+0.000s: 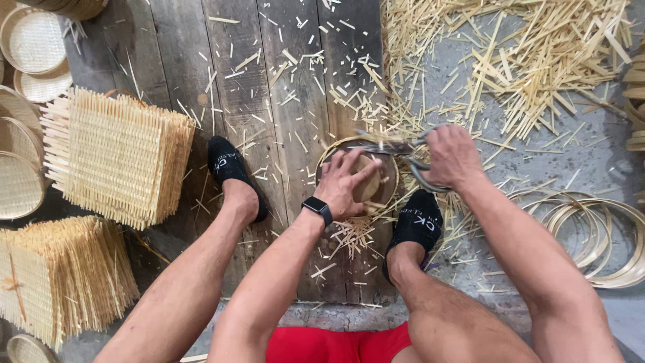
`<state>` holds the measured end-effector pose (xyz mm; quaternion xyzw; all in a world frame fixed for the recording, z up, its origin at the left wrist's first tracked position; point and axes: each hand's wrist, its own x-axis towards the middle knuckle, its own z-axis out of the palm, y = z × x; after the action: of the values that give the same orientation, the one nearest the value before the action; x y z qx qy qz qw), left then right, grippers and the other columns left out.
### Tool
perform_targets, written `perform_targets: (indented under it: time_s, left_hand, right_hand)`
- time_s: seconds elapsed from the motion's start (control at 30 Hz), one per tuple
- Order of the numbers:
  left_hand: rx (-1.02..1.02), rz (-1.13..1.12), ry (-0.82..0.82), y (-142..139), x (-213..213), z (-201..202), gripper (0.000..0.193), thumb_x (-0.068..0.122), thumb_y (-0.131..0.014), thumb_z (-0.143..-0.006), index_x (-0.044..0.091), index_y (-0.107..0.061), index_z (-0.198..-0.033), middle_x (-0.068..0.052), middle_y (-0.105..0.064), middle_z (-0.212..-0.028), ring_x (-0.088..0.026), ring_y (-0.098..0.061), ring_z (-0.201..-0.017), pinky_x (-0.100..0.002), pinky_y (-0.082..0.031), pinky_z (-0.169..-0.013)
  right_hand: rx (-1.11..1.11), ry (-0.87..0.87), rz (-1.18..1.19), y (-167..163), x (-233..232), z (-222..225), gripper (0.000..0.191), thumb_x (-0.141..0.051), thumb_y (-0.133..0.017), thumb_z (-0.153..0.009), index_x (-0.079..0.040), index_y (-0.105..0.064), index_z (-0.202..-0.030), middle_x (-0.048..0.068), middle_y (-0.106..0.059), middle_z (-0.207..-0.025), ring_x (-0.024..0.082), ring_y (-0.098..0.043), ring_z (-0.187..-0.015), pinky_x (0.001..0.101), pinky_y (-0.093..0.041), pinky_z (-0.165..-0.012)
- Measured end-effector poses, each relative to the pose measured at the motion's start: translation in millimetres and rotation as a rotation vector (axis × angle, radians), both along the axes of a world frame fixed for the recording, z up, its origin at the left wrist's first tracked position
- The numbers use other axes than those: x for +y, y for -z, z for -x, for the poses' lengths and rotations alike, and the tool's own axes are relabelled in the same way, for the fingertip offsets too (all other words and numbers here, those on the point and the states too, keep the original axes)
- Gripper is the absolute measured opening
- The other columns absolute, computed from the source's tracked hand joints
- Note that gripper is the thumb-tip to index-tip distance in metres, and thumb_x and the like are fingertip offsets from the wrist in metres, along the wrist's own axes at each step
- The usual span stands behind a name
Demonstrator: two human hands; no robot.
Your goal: The person sits on the floor and trims excess bamboo strips from woven basket bases with scissors, using a round wooden form as a mold. They bend and fit bamboo rim rings around the woven panels, press the panels over the form, and set finished baskets aside with a stack of completed ones.
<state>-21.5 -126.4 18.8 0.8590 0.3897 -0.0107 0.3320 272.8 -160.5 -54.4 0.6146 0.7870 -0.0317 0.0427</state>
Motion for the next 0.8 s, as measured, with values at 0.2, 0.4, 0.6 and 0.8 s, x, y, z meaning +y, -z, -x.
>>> perform_targets:
  time_s: [0.2,0.4,0.6,0.8]
  left_hand:
    - [0.264,-0.157,0.108,-9,-8,-10,0.115,0.02,-0.092,-0.048,0.046,-0.04,-0.147,-0.007,-0.024,-0.161,-0.043,-0.022,-0.143,-0.063,-0.028,-0.108]
    - [0.019,-0.055,-0.373,-4,-31,-29,0.106,0.026,-0.087,-0.063,0.025,-0.036,-0.155,-0.016,-0.025,-0.157,-0.044,-0.021,-0.145,-0.069,-0.032,-0.105]
    - [0.008,-0.05,-0.217,-2,-23,-14,0.102,0.023,-0.086,-0.058,0.026,-0.043,-0.15,-0.014,-0.032,-0.154,-0.04,-0.026,-0.145,-0.066,-0.034,-0.102]
    - [0.011,-0.022,-0.051,-4,-9,-2,0.1,0.022,-0.089,-0.052,0.03,-0.05,-0.144,-0.005,-0.039,-0.151,-0.033,-0.031,-0.146,-0.06,-0.036,-0.106]
  right_hand:
    - [-0.106,0.002,0.161,-3,5,-5,0.02,-0.031,-0.067,-0.094,-0.012,-0.065,-0.089,0.002,-0.057,-0.072,0.015,-0.056,-0.066,0.0311,-0.048,-0.06]
    - [0.004,-0.017,-0.067,-12,-1,-6,0.052,-0.054,-0.071,-0.072,-0.004,-0.065,-0.083,0.009,-0.058,-0.074,0.022,-0.057,-0.069,0.0342,-0.048,-0.062]
    - [-0.089,0.014,0.025,6,0,6,0.022,-0.031,-0.065,-0.083,-0.009,-0.064,-0.087,0.005,-0.057,-0.074,0.018,-0.057,-0.068,0.0319,-0.048,-0.062]
    - [-0.018,0.003,0.06,5,-1,-15,0.029,-0.036,-0.067,-0.086,-0.007,-0.065,-0.088,0.009,-0.06,-0.078,0.021,-0.059,-0.072,0.034,-0.05,-0.065]
